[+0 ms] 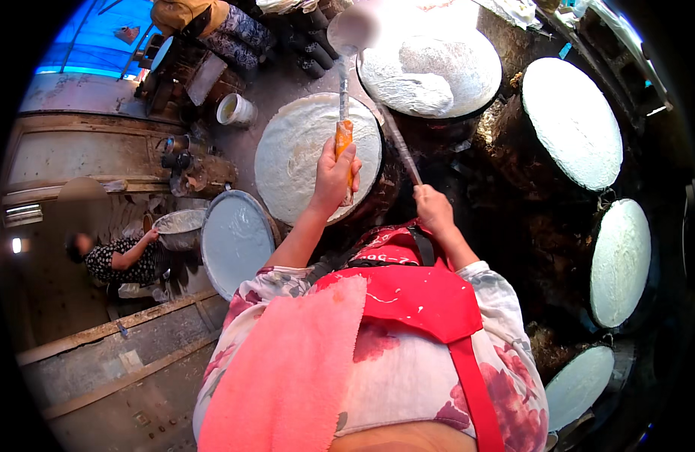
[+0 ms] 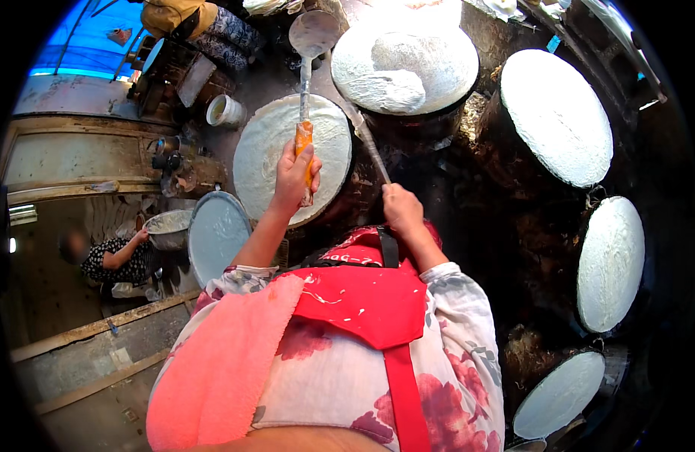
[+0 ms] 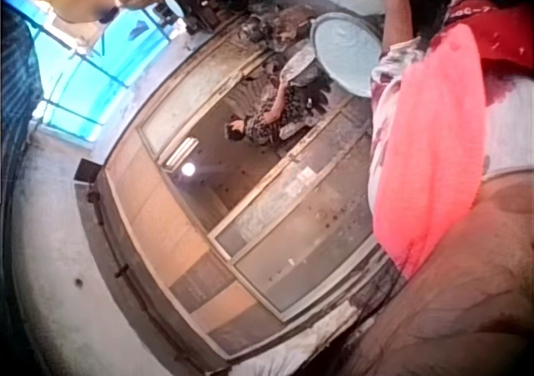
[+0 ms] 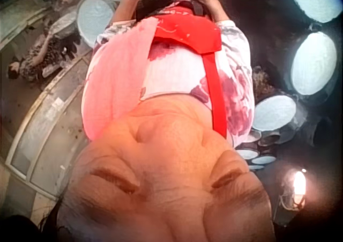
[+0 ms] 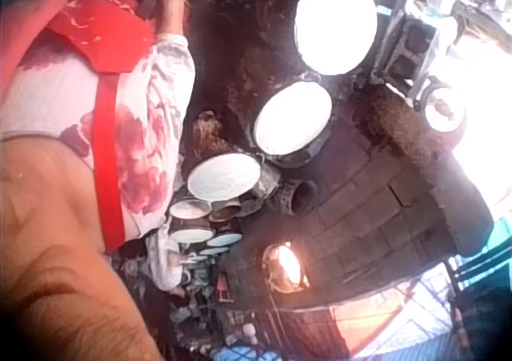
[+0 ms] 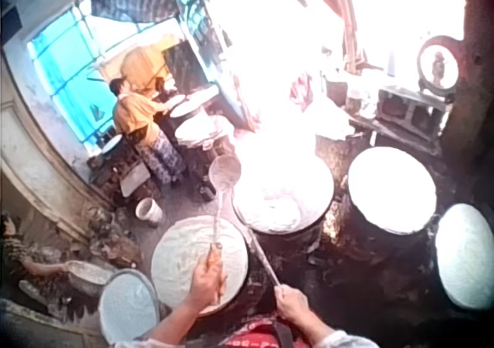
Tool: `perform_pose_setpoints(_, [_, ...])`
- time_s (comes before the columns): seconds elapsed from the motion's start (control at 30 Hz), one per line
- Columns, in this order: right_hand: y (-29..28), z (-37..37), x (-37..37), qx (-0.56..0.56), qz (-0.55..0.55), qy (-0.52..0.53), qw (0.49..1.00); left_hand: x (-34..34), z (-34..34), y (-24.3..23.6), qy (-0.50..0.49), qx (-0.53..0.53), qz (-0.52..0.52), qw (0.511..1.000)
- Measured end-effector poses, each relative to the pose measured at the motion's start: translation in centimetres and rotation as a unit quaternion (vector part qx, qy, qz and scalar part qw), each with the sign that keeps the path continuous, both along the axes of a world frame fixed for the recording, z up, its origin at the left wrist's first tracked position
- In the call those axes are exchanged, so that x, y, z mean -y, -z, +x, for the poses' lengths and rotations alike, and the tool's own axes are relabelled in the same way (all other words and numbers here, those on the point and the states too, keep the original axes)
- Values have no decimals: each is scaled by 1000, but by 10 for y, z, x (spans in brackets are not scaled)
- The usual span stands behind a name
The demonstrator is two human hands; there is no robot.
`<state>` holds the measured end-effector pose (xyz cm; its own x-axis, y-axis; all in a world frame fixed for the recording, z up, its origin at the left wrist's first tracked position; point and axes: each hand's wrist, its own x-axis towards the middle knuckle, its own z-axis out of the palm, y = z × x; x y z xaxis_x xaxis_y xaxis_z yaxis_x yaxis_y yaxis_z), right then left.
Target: The person scoops batter from a bucket using a ladle and spreads it onto hot, circular griddles to cook thin, round cakes. They use a long metal spatula to spread the batter evenly and flip the cakes as they cook, then remove the finished cakes from the griddles.
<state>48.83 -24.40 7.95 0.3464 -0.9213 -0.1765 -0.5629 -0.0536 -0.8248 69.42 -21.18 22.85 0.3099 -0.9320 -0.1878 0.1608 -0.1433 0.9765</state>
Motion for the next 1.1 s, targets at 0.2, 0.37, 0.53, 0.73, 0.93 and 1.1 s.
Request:
perform_pose_setpoints(0.2, [9, -63, 22, 80, 158, 156, 972, 9, -3, -5, 7, 151, -47, 987])
perform_pose_setpoints(0.37, [-10, -45, 11, -70, 5, -14, 997, 21, -11, -9, 22, 67, -23, 997])
perform_pose_setpoints(0.53, [-16, -99, 59, -17, 137, 151, 979, 20, -7, -7, 32, 5, 17, 999])
perform_pose_setpoints(0.73, [-27, -107, 48, -170, -77, -41, 982, 14, -6, -12, 23, -54, 31, 998])
perform_pose_setpoints(0.93, [-14, -112, 92, -91, -34, 25, 995, 19, -12, -19, 30, -42, 48, 997])
perform_pose_setpoints(1.1, [-5, -139, 106, -170, -40, 15, 985, 16, -12, -22, 40, -35, 59, 997])
